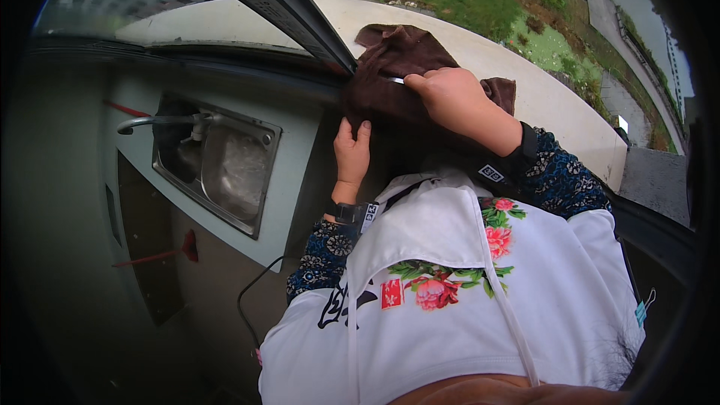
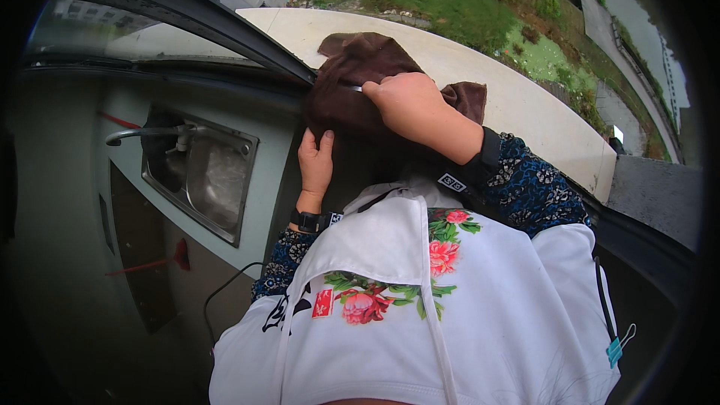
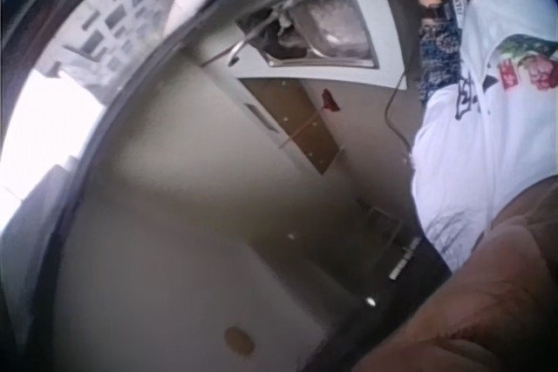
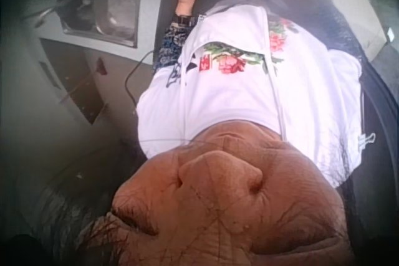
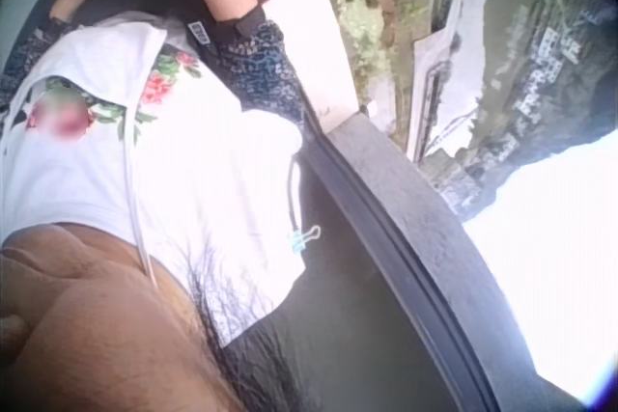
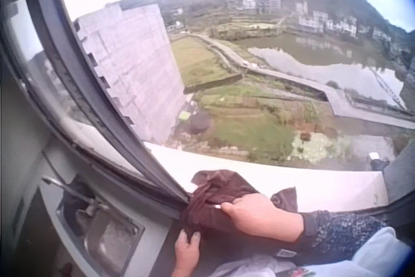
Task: The person cleans the window frame and sill using a brown cloth and a small metal tool. They wipe the frame, scrape adhesive residue from the sill, and remove debris with the tool and cloth.
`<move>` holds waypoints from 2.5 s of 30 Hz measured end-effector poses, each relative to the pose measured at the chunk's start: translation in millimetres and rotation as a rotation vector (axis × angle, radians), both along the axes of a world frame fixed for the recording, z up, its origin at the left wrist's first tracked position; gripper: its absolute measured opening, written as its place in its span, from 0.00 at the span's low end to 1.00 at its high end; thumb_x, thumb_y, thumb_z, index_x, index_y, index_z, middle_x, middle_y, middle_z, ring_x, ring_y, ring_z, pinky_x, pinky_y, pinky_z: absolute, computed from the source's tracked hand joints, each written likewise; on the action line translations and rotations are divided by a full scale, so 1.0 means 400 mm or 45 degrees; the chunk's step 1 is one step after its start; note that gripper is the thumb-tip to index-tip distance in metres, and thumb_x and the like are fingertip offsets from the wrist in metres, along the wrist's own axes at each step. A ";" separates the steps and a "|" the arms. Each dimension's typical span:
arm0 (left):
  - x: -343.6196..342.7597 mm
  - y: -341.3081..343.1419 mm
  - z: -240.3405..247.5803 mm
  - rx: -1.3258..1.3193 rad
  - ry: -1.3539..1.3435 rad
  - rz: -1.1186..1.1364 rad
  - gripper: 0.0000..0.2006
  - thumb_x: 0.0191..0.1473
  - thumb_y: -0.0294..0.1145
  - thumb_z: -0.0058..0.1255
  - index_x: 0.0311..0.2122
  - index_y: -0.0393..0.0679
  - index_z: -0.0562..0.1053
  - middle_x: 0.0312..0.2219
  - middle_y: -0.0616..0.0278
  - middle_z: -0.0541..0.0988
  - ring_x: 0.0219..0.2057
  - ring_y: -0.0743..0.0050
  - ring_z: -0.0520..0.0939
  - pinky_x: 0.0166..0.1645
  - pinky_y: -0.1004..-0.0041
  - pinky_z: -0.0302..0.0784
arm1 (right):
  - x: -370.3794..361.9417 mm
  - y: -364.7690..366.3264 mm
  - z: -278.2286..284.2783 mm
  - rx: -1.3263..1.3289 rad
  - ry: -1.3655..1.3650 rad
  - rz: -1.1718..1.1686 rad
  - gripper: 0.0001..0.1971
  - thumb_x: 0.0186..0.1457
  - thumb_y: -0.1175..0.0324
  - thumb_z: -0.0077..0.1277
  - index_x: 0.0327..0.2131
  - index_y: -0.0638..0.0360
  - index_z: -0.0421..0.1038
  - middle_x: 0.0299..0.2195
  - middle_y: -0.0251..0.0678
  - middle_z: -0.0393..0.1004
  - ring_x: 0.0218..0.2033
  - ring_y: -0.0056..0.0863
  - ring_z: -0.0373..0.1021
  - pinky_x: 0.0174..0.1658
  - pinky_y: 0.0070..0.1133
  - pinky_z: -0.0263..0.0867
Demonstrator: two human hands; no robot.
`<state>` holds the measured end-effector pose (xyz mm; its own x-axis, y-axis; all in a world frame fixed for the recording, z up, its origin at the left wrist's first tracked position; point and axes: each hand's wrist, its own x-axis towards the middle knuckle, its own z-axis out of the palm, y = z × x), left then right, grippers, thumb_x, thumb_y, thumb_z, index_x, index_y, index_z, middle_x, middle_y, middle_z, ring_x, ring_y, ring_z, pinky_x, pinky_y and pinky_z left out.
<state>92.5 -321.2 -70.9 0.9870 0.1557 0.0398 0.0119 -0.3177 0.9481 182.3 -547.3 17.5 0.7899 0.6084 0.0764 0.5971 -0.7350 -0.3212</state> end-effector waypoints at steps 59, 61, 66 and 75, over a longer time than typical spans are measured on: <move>0.054 -0.046 0.120 -0.135 0.002 -0.277 0.17 0.58 0.25 0.51 0.53 0.34 0.71 0.35 0.46 0.80 0.35 0.56 0.83 0.42 0.68 0.77 | 0.014 -0.094 0.048 0.702 0.263 -0.148 0.11 0.55 0.75 0.48 0.41 0.61 0.76 0.36 0.47 0.80 0.39 0.48 0.76 0.43 0.34 0.72; 0.051 -0.063 0.111 0.059 -0.107 -0.285 0.17 0.58 0.24 0.50 0.53 0.36 0.71 0.36 0.43 0.80 0.35 0.48 0.83 0.42 0.66 0.78 | 0.044 -0.025 0.005 0.757 0.221 -0.088 0.11 0.56 0.72 0.50 0.42 0.60 0.76 0.36 0.47 0.79 0.38 0.49 0.75 0.42 0.36 0.71; 0.017 -0.105 0.122 0.184 0.000 -0.569 0.08 0.58 0.24 0.48 0.43 0.38 0.70 0.30 0.43 0.77 0.32 0.36 0.78 0.35 0.58 0.76 | 0.021 0.031 -0.038 0.498 0.149 0.007 0.06 0.53 0.71 0.52 0.35 0.58 0.73 0.28 0.43 0.77 0.31 0.47 0.75 0.33 0.36 0.71; 0.002 -0.209 0.170 0.067 0.121 -1.151 0.09 0.55 0.26 0.50 0.42 0.41 0.70 0.30 0.48 0.76 0.31 0.44 0.78 0.36 0.59 0.75 | -0.075 -0.175 0.054 0.215 0.295 0.017 0.04 0.52 0.71 0.52 0.33 0.59 0.73 0.26 0.43 0.75 0.30 0.47 0.74 0.33 0.37 0.69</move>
